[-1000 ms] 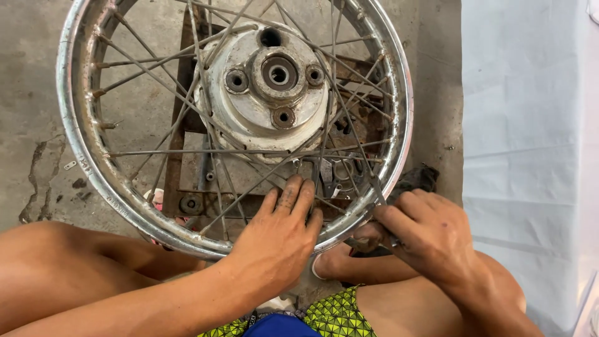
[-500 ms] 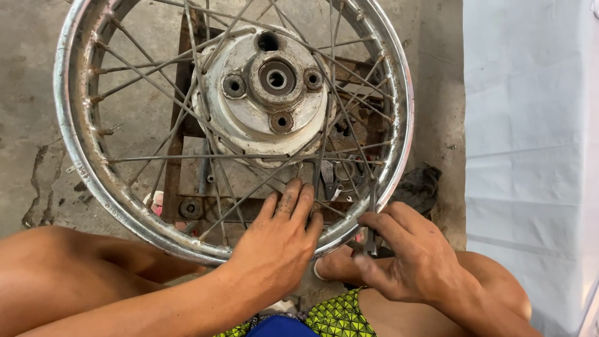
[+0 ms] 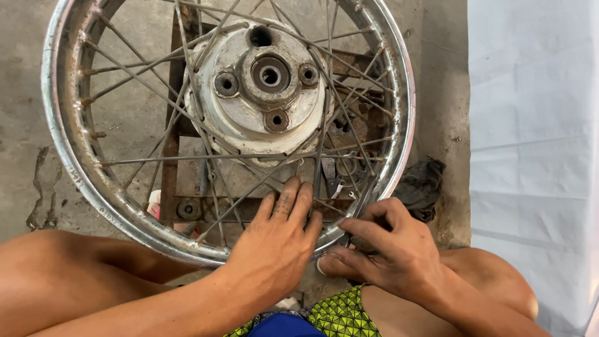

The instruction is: The person sits on the floor in front of a motorcycle wheel placed on a metal stand and uses a small spoke wrench to tighten spoke nipples around the rim, working on different spokes one at a time while steadying the wheel with the other hand.

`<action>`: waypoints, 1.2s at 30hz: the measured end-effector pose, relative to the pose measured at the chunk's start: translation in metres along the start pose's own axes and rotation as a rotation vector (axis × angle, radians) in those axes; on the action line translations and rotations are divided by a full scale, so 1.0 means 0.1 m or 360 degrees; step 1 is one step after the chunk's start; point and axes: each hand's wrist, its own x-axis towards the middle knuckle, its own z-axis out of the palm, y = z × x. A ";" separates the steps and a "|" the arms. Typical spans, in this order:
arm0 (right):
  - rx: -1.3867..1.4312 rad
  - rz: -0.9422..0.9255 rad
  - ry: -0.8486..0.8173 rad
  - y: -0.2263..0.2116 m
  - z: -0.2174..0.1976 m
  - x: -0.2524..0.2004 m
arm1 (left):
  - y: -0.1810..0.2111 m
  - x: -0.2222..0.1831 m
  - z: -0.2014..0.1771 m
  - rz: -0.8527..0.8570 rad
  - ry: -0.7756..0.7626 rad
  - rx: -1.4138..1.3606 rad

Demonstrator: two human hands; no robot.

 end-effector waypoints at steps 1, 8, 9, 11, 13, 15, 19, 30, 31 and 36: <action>-0.0002 0.0003 0.0005 -0.01 -0.03 0.06 | 0.00 0.00 0.00 0.0005 0.0001 0.0002; 0.0386 -0.0453 -0.0299 -0.02 -0.22 0.31 | -0.01 -0.01 0.01 0.0005 -0.0053 -0.0015; 0.0404 -0.0460 -0.0293 0.01 -0.20 0.30 | -0.02 -0.02 0.02 0.0010 -0.0074 -0.0066; 0.0345 -0.0526 -0.0254 0.06 -0.18 0.30 | -0.02 -0.02 0.01 0.0006 -0.0040 -0.0070; 0.0284 -0.0589 -0.0211 0.06 -0.19 0.33 | -0.03 -0.03 0.00 0.0007 -0.0007 -0.0073; 0.0281 -0.0532 -0.0155 0.02 -0.27 0.38 | -0.03 -0.03 0.02 0.0018 -0.0008 -0.0039; 0.0512 -0.0472 -0.0108 0.14 -0.33 0.42 | -0.04 -0.01 0.02 0.0017 -0.0049 -0.0104; 0.1719 0.0239 -0.0034 1.08 -0.45 0.46 | -0.03 0.01 0.03 0.0051 -0.0112 -0.0124; 0.1725 0.0242 -0.0026 1.05 -0.47 0.56 | -0.04 0.02 0.04 0.0056 -0.0119 -0.0121; 0.2096 0.1214 0.0020 1.08 -0.47 1.00 | -0.02 0.02 0.00 0.0052 -0.0140 -0.0103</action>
